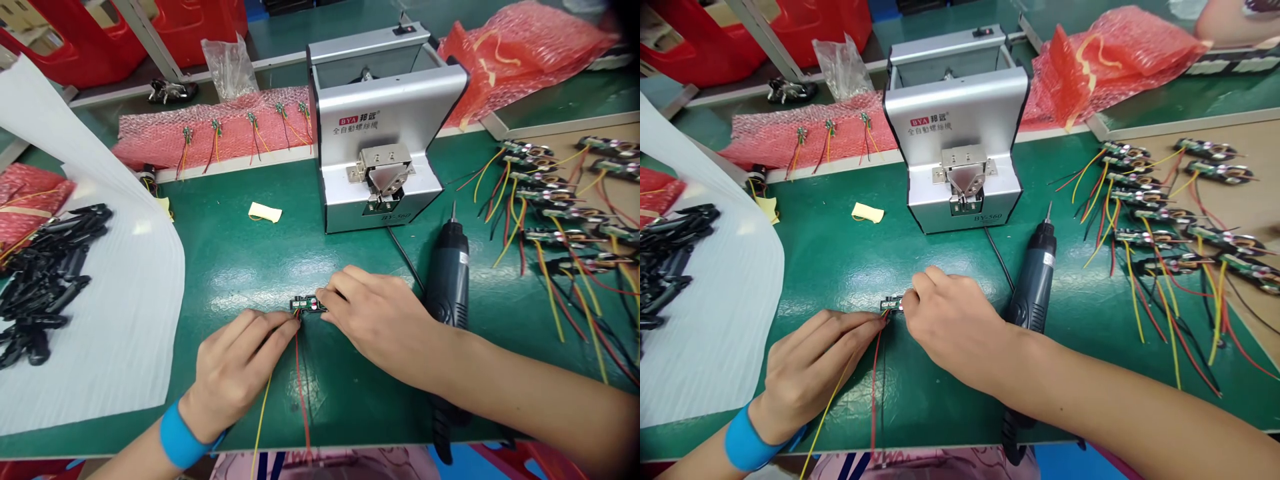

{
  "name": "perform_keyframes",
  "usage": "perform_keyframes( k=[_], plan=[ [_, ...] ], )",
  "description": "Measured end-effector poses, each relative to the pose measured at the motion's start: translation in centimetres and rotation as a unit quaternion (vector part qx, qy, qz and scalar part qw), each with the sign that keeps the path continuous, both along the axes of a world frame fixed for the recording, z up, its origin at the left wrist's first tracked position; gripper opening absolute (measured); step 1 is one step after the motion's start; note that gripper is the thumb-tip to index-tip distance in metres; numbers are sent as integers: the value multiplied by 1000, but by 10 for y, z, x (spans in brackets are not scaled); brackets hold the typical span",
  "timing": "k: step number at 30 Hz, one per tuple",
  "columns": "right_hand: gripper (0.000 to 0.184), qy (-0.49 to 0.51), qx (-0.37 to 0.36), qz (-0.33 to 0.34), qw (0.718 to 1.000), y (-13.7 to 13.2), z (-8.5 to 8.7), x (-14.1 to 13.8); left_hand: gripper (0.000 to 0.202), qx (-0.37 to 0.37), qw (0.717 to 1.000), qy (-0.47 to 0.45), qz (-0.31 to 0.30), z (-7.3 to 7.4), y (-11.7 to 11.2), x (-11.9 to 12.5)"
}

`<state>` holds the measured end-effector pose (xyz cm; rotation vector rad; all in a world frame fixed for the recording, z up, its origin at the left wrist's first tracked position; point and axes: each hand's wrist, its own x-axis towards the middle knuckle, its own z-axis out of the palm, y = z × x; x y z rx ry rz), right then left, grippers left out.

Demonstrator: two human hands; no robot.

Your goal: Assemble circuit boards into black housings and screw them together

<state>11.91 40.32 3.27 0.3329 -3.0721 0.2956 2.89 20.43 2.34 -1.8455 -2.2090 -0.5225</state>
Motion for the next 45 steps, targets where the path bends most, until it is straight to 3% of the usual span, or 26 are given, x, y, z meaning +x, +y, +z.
perform_keyframes(
  k=[11, 17, 26, 31, 45],
  plan=[
    [15, -9, -2, 0, 1000, 0, 2, -1, 17, -10, 1000, 22, -8, -4, 5, 1],
    [12, -27, -2, -4, 1000, -1, 6, -3, 16, -15, 999, 31, -41, 0, 9, 1],
    [10, -2, -3, -8, 1000, -1, 0, 0, 14, -22, 998, 35, -37, 4, 12, 3],
    [35, 27, -13, -6, 1000, 0, 1, 1, 16, -25, 998, 35, -40, 4, 11, 1],
    [35, 2, 31, 11, 999, -2, 4, 0, 18, -30, 998, 41, -40, 2, 9, 0]
  ],
)
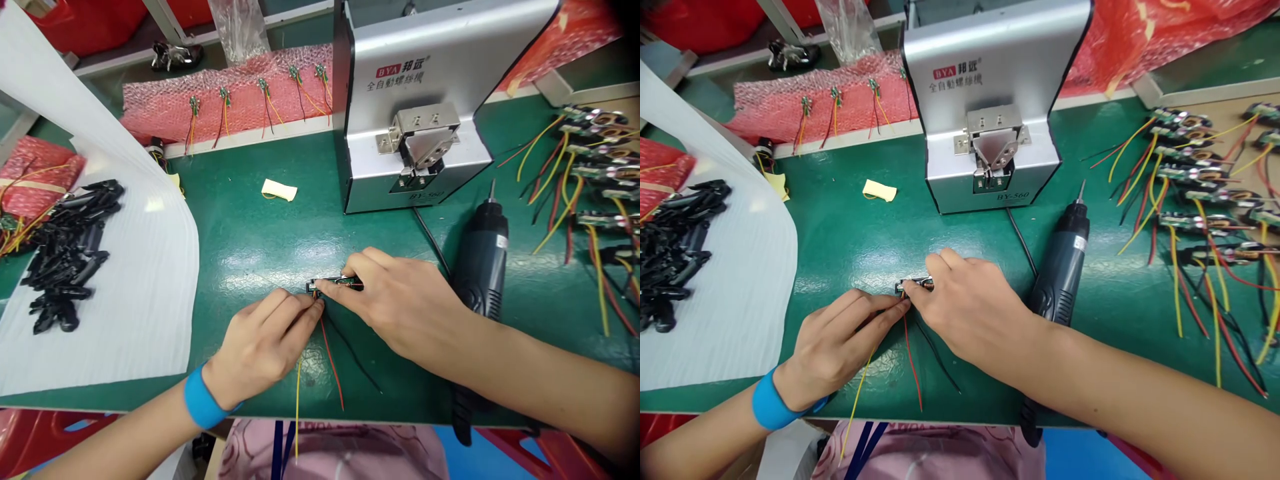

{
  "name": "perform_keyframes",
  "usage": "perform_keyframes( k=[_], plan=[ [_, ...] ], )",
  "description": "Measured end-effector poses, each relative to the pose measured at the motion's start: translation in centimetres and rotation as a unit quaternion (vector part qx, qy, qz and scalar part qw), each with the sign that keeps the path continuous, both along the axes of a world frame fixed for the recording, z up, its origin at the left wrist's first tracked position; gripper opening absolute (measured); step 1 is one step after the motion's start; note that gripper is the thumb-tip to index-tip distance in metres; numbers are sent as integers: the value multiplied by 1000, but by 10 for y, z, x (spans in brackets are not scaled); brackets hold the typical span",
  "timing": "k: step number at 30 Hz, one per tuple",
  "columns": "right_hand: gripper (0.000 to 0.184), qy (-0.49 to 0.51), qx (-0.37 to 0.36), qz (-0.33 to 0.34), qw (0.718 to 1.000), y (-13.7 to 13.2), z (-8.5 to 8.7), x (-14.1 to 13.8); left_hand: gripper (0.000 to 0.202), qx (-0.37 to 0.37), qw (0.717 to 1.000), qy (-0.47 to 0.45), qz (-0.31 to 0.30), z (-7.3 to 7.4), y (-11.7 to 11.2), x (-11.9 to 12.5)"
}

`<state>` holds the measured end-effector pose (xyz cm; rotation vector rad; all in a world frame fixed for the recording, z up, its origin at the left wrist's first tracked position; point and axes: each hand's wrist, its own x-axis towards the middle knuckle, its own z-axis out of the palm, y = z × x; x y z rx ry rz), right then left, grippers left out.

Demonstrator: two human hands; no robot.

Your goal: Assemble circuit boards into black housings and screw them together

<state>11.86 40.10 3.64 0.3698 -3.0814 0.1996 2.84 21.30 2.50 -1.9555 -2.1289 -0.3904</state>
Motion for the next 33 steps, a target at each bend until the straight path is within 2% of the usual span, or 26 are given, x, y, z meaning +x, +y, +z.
perform_keyframes(
  k=[10, 14, 16, 18, 21, 23, 27, 33],
  plan=[
    [33, 5, 8, 10, 1000, -1, 1, -2, 21, -7, 1000, -19, -8, -2, -3, -2],
    [33, -4, 13, 10, 1000, -1, 2, -2, 26, -33, 998, -20, -55, -1, -11, -6],
    [33, -6, 13, 10, 1000, -1, 2, -2, 26, -28, 996, -53, -71, 0, -14, -9],
    [34, -7, 13, 11, 1000, -1, 1, -2, 24, 5, 992, -125, -28, 1, -15, -11],
    [37, -6, 15, 10, 1000, -2, 1, -2, 15, 53, 965, -230, 111, 1, -6, -14],
    [37, -8, 15, 12, 1000, -2, 1, -2, 13, 56, 951, -262, 153, -1, 3, -16],
    [37, -4, 6, 11, 1000, -2, 2, -3, 7, 59, 950, -284, 114, -4, 15, -21],
    [31, 21, -6, 10, 1000, -2, 1, -3, 1, 55, 951, -287, 99, -3, 15, -26]
  ],
)
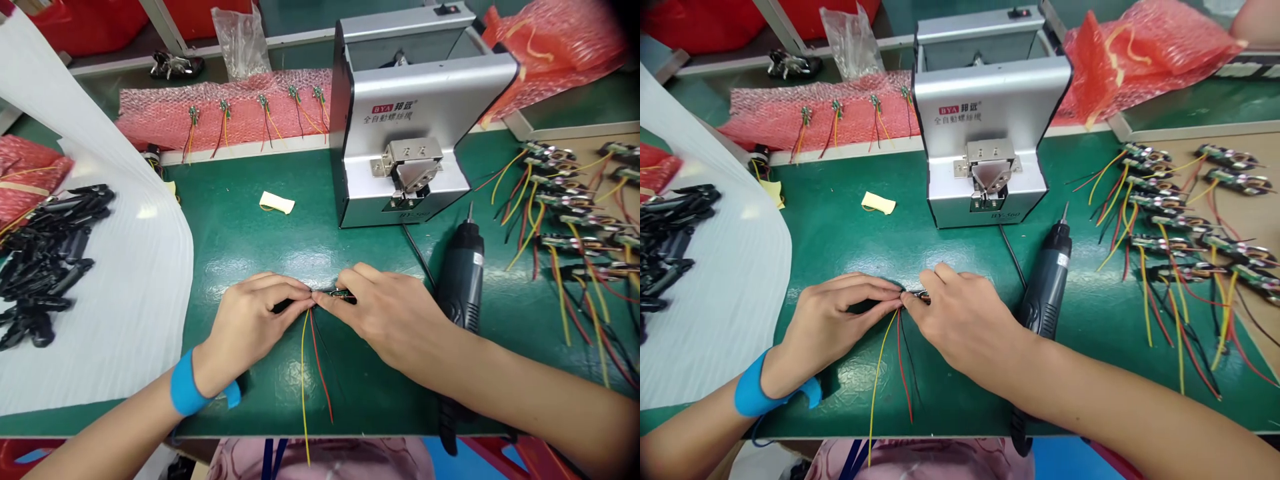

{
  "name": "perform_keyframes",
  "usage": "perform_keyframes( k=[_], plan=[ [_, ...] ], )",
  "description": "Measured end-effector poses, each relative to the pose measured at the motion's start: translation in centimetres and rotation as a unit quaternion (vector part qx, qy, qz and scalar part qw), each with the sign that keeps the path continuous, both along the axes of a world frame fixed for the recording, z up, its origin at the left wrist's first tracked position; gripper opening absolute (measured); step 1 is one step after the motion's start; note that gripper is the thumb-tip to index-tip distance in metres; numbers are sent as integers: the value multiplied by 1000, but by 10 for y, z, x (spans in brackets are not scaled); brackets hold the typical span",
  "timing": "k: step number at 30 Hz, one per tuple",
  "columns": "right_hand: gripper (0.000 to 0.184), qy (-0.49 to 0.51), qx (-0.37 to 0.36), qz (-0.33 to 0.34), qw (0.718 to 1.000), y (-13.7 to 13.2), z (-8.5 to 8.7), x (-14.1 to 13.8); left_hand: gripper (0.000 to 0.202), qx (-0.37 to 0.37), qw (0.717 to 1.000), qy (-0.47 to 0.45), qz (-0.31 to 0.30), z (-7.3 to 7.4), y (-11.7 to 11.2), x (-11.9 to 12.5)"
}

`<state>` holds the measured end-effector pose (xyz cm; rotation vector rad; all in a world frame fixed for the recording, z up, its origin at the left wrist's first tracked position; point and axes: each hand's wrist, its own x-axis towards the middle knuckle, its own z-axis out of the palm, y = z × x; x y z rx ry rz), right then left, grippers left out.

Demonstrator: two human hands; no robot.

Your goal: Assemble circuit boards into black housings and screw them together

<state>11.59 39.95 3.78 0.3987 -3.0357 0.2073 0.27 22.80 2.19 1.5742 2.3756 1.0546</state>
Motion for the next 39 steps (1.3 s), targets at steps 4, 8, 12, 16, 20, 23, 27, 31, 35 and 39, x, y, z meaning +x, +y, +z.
perform_keyframes(
  k=[4, 8, 12, 16, 20, 23, 27, 31, 35, 39],
  plan=[
    [33, 0, -4, -22, 1000, -1, 0, 2, 2, -27, 1000, -9, 2, 2, 0, 0],
    [38, -13, -16, -55, 998, 0, -2, 2, 5, -93, 996, -5, -2, 6, 1, -1],
    [35, -23, -30, -47, 998, 1, -3, 0, 8, -109, 993, 34, -12, 5, -1, 1],
    [33, -31, -2, -42, 999, -3, 1, -2, 13, -133, 985, 109, -26, 8, 1, 4],
    [30, -52, 10, -66, 996, -4, 6, -7, 11, -220, 961, 163, -41, 19, 8, 5],
    [29, -62, -25, -95, 993, -2, 5, -7, 11, -254, 949, 184, -34, 26, 12, 6],
    [35, -67, -83, -98, 989, 4, 0, 0, 15, -254, 952, 167, -23, 25, 12, 6],
    [26, -60, -108, -101, 987, 5, -2, 6, 14, -223, 965, 134, -15, 19, 7, 3],
    [18, -61, -109, -94, 988, 3, -2, 7, 11, -169, 984, -52, -9, 15, 1, -3],
    [18, -60, -111, -86, 988, 2, -2, 6, 13, -128, 976, -176, 3, 13, -3, -9]
  ],
)
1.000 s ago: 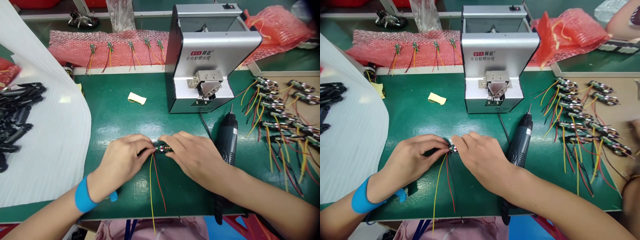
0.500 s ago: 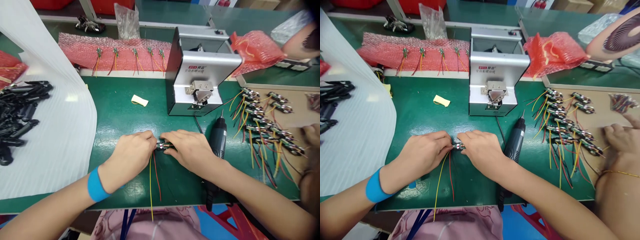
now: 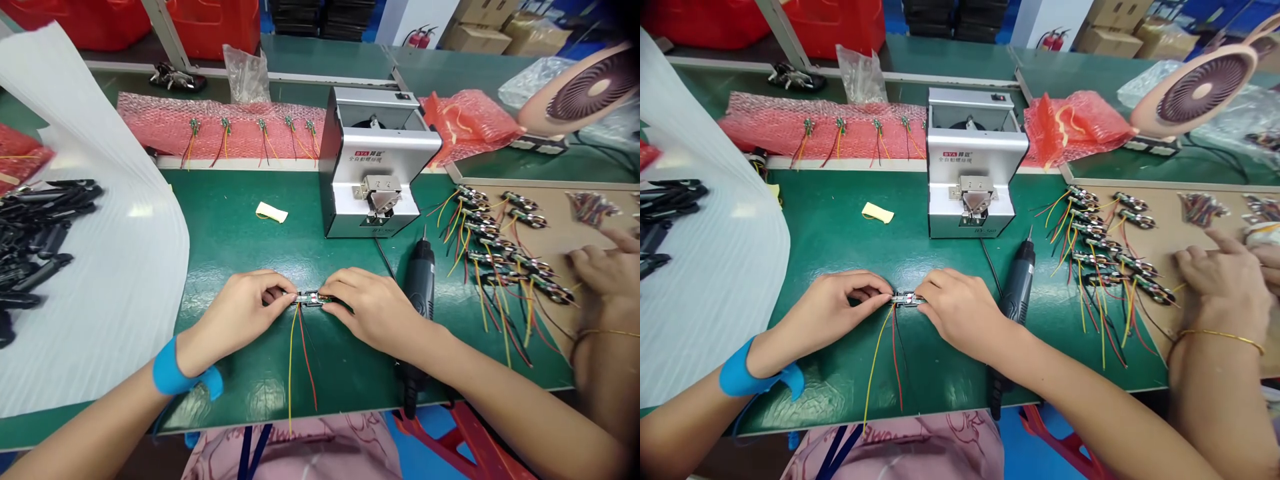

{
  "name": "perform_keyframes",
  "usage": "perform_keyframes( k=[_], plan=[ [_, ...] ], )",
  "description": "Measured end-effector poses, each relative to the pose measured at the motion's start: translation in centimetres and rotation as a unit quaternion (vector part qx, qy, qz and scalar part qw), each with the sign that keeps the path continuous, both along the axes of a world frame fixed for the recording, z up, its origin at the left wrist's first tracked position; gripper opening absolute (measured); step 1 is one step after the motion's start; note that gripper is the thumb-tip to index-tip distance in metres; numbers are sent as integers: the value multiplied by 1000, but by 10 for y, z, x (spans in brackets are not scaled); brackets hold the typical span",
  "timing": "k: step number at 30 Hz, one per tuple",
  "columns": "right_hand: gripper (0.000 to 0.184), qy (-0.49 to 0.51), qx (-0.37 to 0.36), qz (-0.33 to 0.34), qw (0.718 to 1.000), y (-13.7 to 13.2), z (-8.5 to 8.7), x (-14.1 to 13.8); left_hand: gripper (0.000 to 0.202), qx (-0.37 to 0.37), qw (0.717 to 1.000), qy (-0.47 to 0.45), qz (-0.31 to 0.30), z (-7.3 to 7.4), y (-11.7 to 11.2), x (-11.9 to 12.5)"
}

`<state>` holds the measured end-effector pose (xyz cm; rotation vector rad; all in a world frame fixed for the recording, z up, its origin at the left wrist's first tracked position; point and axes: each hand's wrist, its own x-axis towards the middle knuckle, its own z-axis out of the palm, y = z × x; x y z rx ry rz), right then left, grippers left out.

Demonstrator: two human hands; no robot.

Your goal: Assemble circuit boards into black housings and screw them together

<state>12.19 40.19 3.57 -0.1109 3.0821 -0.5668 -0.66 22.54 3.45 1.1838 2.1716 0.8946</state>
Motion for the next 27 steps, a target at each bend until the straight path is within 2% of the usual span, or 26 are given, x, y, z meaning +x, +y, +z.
perform_keyframes(
  k=[4, 9, 12, 18, 23, 27],
  plan=[
    [17, -13, 20, 7, 1000, 0, 1, -1, 11, 9, 999, 3, -35, -1, 2, -4],
    [19, -14, 32, 31, 999, -1, 2, -3, 9, -50, 991, 93, -85, 3, 9, -7],
    [20, -6, 40, 30, 999, -2, 0, -4, 9, -73, 983, 137, -100, 6, 12, -7],
    [18, -26, 46, 21, 998, -4, 1, -5, 13, -69, 973, 191, -110, 8, 10, -2],
    [19, -37, 22, 10, 999, -3, 8, -7, 18, 3, 960, 266, -86, -3, -7, 9],
    [21, -20, 37, 23, 999, -5, 8, -4, 32, 12, 922, 359, -144, -15, -27, 16]
  ],
)
